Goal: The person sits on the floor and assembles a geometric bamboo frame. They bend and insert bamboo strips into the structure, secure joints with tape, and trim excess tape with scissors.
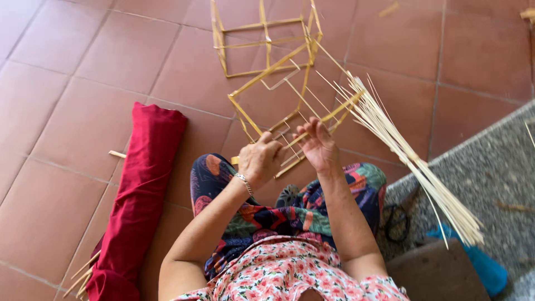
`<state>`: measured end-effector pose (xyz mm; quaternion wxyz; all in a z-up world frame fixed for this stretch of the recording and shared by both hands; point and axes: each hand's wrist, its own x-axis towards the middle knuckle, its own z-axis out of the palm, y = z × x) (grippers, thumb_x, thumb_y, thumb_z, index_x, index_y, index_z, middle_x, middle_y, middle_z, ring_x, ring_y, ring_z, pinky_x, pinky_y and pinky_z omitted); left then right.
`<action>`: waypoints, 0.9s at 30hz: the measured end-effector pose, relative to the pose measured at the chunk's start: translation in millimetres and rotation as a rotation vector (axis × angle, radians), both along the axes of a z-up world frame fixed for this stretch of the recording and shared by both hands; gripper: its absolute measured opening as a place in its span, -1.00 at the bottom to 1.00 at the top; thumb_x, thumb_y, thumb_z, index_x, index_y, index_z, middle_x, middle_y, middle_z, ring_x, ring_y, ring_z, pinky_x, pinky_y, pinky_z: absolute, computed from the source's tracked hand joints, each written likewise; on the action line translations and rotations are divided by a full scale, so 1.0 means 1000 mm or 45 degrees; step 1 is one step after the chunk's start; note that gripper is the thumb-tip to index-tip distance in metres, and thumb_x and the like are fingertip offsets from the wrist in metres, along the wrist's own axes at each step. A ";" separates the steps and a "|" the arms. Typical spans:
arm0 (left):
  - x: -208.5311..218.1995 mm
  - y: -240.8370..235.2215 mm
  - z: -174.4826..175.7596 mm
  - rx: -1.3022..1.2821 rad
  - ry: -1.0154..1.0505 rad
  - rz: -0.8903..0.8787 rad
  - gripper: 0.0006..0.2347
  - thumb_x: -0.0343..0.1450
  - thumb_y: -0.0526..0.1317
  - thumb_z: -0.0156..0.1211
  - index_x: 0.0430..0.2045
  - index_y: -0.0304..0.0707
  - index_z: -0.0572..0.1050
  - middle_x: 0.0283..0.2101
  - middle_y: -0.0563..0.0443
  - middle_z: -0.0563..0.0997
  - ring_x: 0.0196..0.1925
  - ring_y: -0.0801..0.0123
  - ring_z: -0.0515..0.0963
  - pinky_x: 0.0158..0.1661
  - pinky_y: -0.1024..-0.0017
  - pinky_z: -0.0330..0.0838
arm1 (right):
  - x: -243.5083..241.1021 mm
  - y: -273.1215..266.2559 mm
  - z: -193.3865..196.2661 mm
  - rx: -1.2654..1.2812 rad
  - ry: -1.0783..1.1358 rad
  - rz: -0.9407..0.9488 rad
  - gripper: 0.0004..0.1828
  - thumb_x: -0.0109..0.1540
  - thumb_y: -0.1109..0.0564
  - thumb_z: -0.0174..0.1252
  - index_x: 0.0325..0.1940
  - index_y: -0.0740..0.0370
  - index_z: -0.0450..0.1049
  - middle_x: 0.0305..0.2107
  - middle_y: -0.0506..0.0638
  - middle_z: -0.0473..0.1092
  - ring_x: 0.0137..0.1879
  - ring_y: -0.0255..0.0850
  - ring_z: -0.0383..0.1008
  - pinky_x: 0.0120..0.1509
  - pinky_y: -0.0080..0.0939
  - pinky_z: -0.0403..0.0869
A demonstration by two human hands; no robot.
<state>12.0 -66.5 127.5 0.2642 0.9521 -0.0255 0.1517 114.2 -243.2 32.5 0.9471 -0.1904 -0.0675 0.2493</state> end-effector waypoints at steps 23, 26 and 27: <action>0.003 -0.019 -0.029 0.303 -0.126 -0.170 -0.78 0.45 -0.10 0.16 -0.37 -0.33 0.54 -0.30 -0.09 0.45 -0.45 0.19 0.65 -0.53 0.22 0.51 | -0.047 0.016 -0.027 -0.653 -0.272 -0.411 -0.79 0.48 0.07 0.10 -0.14 0.26 0.48 -0.26 -0.04 0.49 -0.16 -0.38 0.44 0.00 -0.39 0.43; 0.005 -0.020 -0.016 0.446 -0.097 -0.180 -0.82 0.40 -0.16 0.17 -0.38 -0.34 0.55 -0.31 -0.09 0.45 -0.48 0.24 0.65 -0.55 0.27 0.51 | -0.046 0.018 -0.029 -0.799 -0.361 -0.520 -0.76 0.51 0.08 0.11 -0.16 0.29 0.46 -0.27 -0.07 0.47 -0.18 -0.40 0.39 -0.02 -0.40 0.41; 0.002 -0.026 -0.012 0.511 -0.089 -0.204 -0.84 0.37 -0.20 0.17 -0.38 -0.33 0.55 -0.31 -0.07 0.46 -0.47 0.28 0.65 -0.55 0.30 0.51 | -0.050 0.015 -0.025 -0.834 -0.388 -0.491 -0.78 0.50 0.09 0.12 -0.14 0.29 0.47 -0.26 -0.08 0.47 -0.17 -0.40 0.40 -0.02 -0.40 0.42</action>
